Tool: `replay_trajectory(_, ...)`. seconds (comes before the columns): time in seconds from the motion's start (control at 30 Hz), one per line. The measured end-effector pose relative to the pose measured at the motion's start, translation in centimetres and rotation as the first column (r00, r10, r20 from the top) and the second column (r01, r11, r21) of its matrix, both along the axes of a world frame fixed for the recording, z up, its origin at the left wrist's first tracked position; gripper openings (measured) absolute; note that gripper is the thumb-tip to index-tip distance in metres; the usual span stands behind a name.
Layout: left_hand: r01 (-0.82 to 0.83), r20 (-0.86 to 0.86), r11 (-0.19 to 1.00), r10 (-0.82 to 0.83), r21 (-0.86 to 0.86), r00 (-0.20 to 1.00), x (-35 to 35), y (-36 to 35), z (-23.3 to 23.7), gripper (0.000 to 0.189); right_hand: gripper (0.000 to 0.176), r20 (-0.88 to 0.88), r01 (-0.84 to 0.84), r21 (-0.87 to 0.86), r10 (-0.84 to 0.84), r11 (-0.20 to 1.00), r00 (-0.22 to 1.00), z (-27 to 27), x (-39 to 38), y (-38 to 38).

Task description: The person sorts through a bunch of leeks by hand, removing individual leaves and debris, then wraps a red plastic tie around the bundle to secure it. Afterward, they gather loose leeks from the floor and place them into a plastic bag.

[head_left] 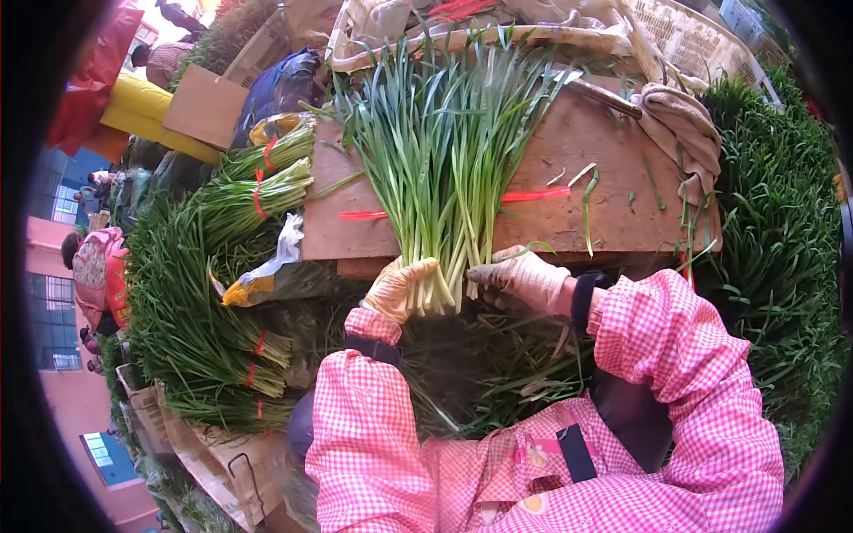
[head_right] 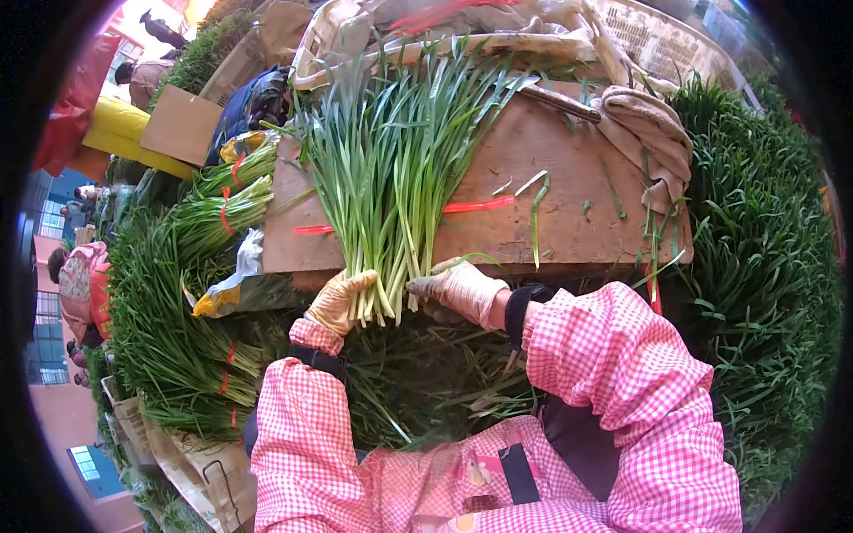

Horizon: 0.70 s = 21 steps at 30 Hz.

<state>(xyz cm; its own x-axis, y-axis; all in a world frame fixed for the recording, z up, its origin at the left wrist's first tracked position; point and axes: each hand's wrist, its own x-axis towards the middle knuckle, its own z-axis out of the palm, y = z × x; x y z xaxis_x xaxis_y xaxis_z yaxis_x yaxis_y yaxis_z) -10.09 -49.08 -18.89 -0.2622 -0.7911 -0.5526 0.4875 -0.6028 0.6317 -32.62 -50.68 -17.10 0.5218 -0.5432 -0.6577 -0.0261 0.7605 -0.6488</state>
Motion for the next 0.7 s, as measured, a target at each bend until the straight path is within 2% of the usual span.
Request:
replay_trajectory(0.03, 0.029, -0.04, 1.0, -0.028, 0.012, 0.999, 0.2, -0.1, -0.2, 0.028, 0.02, -0.046, -0.031, 0.007, 0.031, 0.999, 0.998, -0.1, -0.1, 0.1)
replay_trajectory(0.07, 0.054, -0.081, 0.998, -0.052, 0.026, 0.995, 0.4, -0.2, -0.2, 0.027, 0.024, -0.022, -0.026, -0.021, 0.025, 0.999, 0.999, 0.5, 0.0, 0.2)
replay_trajectory(0.17, 0.066, -0.125, 0.996, -0.057, 0.065, 0.99, 0.4, -0.3, 0.0, 0.027, 0.032, -0.227, -0.306, -0.064, 0.284, 0.95, 0.931, 0.0, -0.2, 0.0)
replay_trajectory(0.2, 0.087, -0.152, 0.994, -0.076, 0.065, 0.985, 0.5, -0.3, 0.0, 0.028, 0.043, -0.352, -0.498, -0.09, 0.44, 0.862, 0.826, 2.4, -0.4, -0.1)
replay_trajectory(0.23, 0.106, -0.179, 0.992, -0.093, 0.066, 0.98, 0.6, -0.2, -0.1, 0.028, 0.049, -0.497, -0.733, -0.112, 0.601, 0.671, 0.626, 3.3, -0.4, 0.0)
replay_trajectory(0.27, 0.142, -0.15, 0.99, -0.136, 0.027, 0.979, 0.7, -0.3, 0.0, 0.03, 0.048, -0.534, -0.855, -0.194, 0.68, 0.48, 0.503, 3.0, -0.2, 0.6)
replay_trajectory(0.3, 0.094, -0.139, 0.993, -0.085, 0.066, 0.987, 0.6, -0.3, 0.2, 0.031, 0.047, -0.58, -0.929, -0.261, 0.726, 0.263, 0.369, 2.6, 0.0, 1.7)
replay_trajectory(0.37, 0.01, -0.112, 0.989, 0.006, 0.144, 0.994, -0.1, -0.5, 1.1, 0.035, 0.039, -0.451, -0.885, -0.419, 0.8, 0.201, 0.396, 1.7, 1.1, 3.7)
replay_trajectory(0.4, -0.027, -0.154, 0.996, 0.04, 0.084, 0.987, -1.0, -0.2, 2.1, 0.041, 0.042, -0.468, -0.78, -0.591, 0.701, 0.204, 0.538, 0.5, 1.4, 4.6)
replay_trajectory(0.43, -0.072, -0.142, 0.993, 0.085, 0.09, 0.986, -1.6, 0.0, 2.3, 0.042, 0.044, -0.384, -0.641, -0.736, 0.646, 0.218, 0.66, -0.9, 2.4, 4.4)
replay_trajectory(0.5, -0.162, -0.113, 0.983, 0.171, 0.086, 0.979, -2.1, 0.0, 2.8, 0.044, 0.044, -0.156, -0.405, -0.803, 0.502, 0.437, 0.851, 0.6, 4.0, 2.8)
replay_trajectory(0.53, -0.11, -0.13, 0.988, 0.124, 0.112, 0.984, -1.5, -0.1, 2.7, 0.045, 0.035, -0.151, -0.413, -0.744, 0.47, 0.525, 0.87, 2.2, 3.9, 2.6)
replay_trajectory(0.63, -0.046, -0.066, 0.994, 0.053, 0.097, 0.996, -0.6, -0.1, 1.4, 0.045, 0.027, -0.203, -0.438, -0.818, 0.526, 0.372, 0.826, -3.2, 4.7, 4.1)
replay_trajectory(0.67, -0.023, -0.113, 0.995, 0.034, 0.1, 0.993, -0.3, -0.2, 0.8, 0.042, 0.022, -0.297, -0.525, -0.822, 0.62, 0.221, 0.726, -2.0, 4.0, 4.4)
replay_trajectory(0.7, -0.016, -0.12, 0.995, 0.027, 0.095, 0.992, -0.3, -0.2, 1.0, 0.041, 0.025, -0.309, -0.589, -0.77, 0.665, 0.244, 0.68, -0.5, 3.8, 4.8)
